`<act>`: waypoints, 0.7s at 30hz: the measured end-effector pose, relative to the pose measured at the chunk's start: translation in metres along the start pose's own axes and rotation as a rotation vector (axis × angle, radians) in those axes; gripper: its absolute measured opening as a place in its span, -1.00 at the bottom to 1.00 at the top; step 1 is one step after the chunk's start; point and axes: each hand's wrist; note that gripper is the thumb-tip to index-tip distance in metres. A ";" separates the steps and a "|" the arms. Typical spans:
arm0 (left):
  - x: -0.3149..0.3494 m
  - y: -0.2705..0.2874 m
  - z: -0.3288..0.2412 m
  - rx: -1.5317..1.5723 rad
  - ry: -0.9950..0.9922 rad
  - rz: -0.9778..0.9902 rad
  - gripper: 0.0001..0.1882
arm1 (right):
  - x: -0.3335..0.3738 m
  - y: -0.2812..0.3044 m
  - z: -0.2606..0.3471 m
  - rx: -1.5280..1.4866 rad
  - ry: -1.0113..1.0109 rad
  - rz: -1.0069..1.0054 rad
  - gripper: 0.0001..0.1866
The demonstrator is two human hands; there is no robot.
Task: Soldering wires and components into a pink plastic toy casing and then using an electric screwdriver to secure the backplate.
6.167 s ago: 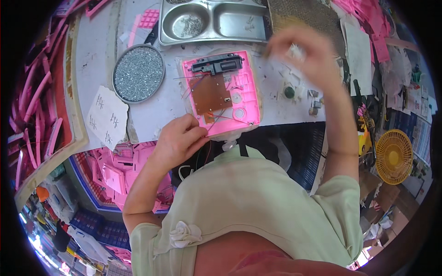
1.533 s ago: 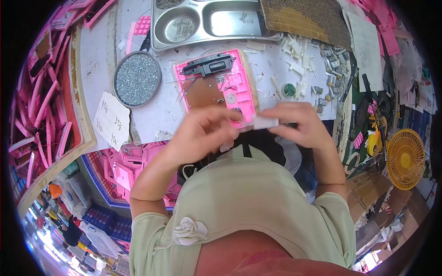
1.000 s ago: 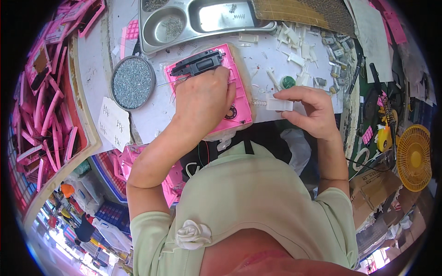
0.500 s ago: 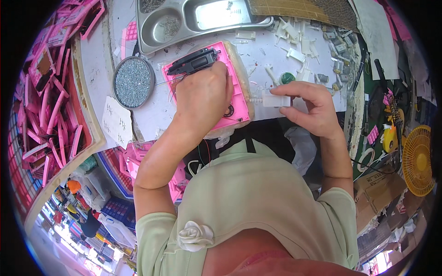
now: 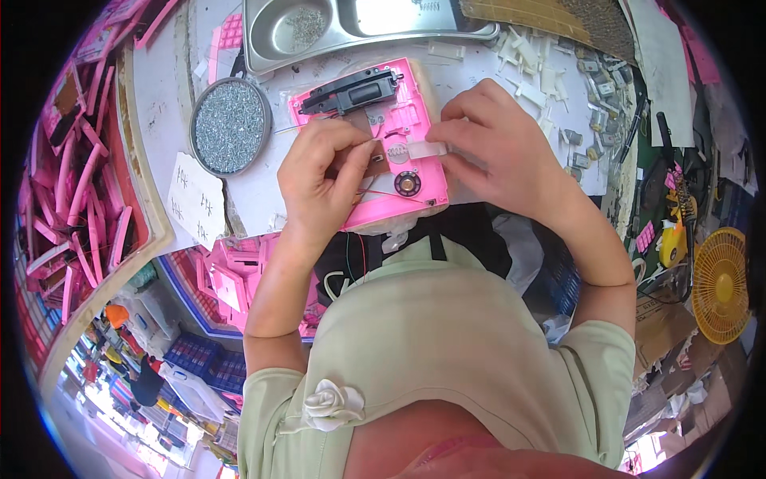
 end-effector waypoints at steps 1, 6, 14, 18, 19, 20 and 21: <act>0.001 -0.001 0.003 0.020 -0.014 -0.007 -0.87 | -0.003 0.001 0.004 0.042 0.019 0.002 -0.77; 0.002 -0.002 0.005 0.073 0.000 -0.012 -0.86 | -0.018 0.005 0.008 0.097 0.177 0.080 -0.67; 0.002 -0.004 0.006 0.119 0.005 -0.028 -0.86 | -0.013 -0.010 -0.010 -0.113 0.168 -0.027 -0.63; 0.002 -0.003 0.006 0.112 0.026 -0.013 -0.86 | 0.000 -0.023 -0.018 -0.193 0.067 -0.040 -0.62; 0.003 -0.005 0.006 0.131 0.049 -0.025 -0.86 | 0.000 -0.024 -0.018 -0.187 0.054 -0.036 -0.62; 0.004 -0.005 0.005 0.150 0.072 -0.036 -0.86 | 0.000 -0.025 -0.019 -0.195 0.059 -0.032 -0.63; 0.004 -0.004 0.006 0.137 0.063 -0.027 -0.86 | -0.001 -0.025 -0.019 -0.201 0.065 -0.030 -0.63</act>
Point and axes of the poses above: each hand's wrist, its own x-axis away from the middle knuckle, its own y-axis out of the back of the hand, z = x × y, and after that the axes turned 9 degrees about x, right-handed
